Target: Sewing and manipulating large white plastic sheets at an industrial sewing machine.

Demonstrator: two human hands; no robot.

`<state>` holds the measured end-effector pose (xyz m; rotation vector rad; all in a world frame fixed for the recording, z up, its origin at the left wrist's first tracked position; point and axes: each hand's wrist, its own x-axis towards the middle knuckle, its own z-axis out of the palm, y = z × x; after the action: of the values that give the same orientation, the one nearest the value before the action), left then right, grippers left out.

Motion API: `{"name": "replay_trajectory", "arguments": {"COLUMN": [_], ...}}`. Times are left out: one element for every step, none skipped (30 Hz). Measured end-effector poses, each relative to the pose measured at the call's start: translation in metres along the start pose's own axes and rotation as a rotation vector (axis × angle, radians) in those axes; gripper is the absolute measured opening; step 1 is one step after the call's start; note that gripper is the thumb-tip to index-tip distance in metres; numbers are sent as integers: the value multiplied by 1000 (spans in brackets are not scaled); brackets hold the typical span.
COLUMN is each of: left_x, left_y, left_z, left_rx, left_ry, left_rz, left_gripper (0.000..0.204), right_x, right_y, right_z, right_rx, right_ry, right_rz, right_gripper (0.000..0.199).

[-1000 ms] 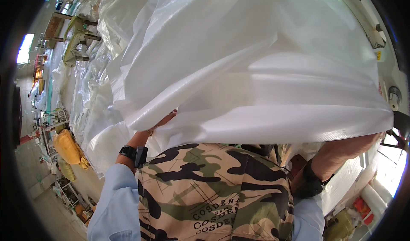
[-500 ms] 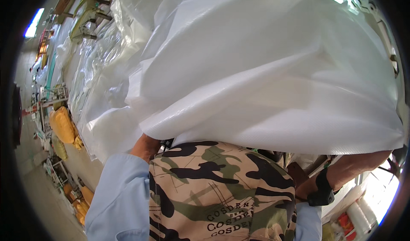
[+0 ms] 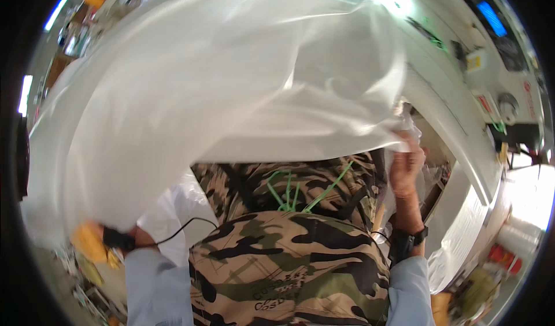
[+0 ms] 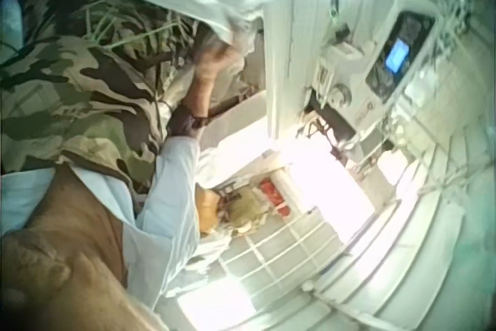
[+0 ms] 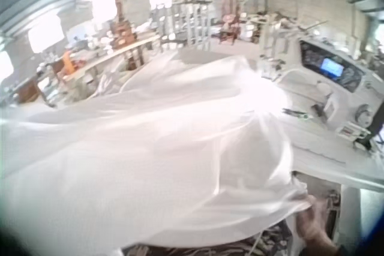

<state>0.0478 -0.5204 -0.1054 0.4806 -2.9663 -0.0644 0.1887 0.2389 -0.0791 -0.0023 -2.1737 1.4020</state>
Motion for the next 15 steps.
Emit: {"name": "replay_trajectory", "arguments": {"left_x": [8,11,14,13,10,3,-6,-16,-27,-37,-49,-68,-81,-94,-107], "left_y": [-6,-2,7,17,33,46,64,82,100,133,142,155,175,189,204], "left_z": [-2,2,5,10,15,18,22,23,24,32,28,29,32,33,33], "left_rx": [6,-2,-17,-21,-45,-63,-88,-117,-152,-197,-225,-262,-304,-351,-397], "left_ry": [-38,-74,-97,-121,-133,-141,-151,-159,-166,-188,-186,-193,-202,-212,-224], "left_rz": [-13,-1,26,53,100,145,200,262,324,421,466,528,614,690,761], "left_gripper": [24,24,23,23,23,23,23,23,22,22,22,22,22,22,22], "right_x": [-1,-3,-6,-13,-21,-26,-27,-24,-24,-25,-23,-22,-20,-17,-10], "right_y": [-6,6,20,28,34,34,30,26,25,25,20,12,2,-11,-26], "right_z": [8,7,10,13,15,19,22,25,27,23,24,24,20,22,18], "right_rx": [-375,-314,-244,-256,-289,-313,-316,-334,-349,-356,-349,-375,-409,-539,-540], "right_ry": [-129,-314,-492,-448,-492,-541,-506,-507,-514,-448,-437,-518,-587,-679,-663], "right_rz": [-131,-53,27,25,137,251,252,238,224,170,162,148,141,238,239], "right_gripper": [16,20,24,24,26,29,29,28,26,26,26,26,26,29,29]}}
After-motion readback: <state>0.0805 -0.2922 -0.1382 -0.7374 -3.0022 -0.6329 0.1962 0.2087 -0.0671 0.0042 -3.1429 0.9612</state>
